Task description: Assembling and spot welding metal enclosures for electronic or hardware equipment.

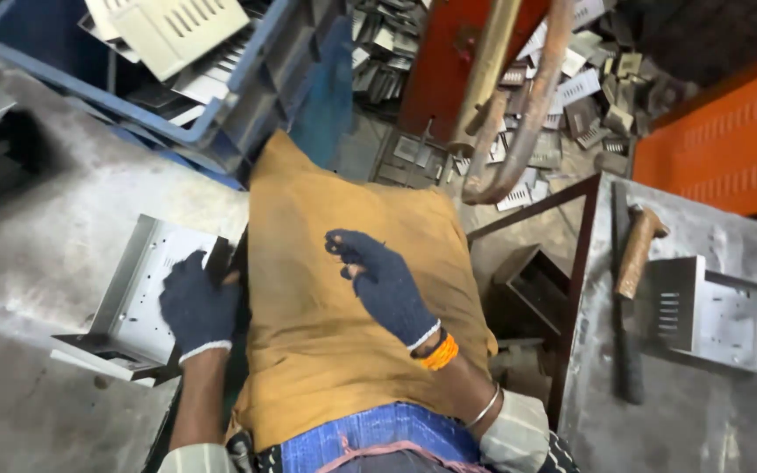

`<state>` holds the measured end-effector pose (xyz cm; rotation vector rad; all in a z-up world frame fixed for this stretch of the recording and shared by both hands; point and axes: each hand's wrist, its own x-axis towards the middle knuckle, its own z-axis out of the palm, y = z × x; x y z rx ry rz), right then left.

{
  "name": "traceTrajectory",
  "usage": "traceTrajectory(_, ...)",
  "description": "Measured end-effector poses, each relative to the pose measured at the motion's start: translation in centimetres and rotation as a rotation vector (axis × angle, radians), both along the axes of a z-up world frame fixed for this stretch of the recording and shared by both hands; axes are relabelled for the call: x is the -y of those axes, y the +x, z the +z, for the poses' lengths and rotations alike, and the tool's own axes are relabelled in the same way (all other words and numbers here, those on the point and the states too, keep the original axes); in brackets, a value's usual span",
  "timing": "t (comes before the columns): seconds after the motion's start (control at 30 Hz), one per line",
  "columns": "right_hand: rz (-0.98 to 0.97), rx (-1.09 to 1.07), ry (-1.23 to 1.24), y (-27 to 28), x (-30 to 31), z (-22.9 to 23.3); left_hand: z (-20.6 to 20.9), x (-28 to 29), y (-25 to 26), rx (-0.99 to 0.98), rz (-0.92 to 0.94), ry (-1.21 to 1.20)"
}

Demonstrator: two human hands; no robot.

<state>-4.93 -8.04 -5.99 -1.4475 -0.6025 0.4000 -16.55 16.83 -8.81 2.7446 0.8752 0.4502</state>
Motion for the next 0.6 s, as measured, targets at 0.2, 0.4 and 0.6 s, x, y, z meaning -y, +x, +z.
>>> traceTrajectory(0.2,0.020,-0.249,-0.261,-0.6,-2.0,2.6,-8.9,-4.5,-6.7,-0.280,0.164,-0.083)
traceTrajectory(0.4,0.093,0.091,-0.301,-0.4,-5.2,6.9,3.1,-6.6,-4.6,-0.172,0.060,-0.024)
traceTrajectory(0.6,-0.013,0.704,-0.184,-2.4,-7.6,15.1,16.2,-5.0,-4.1,-0.425,0.081,0.019)
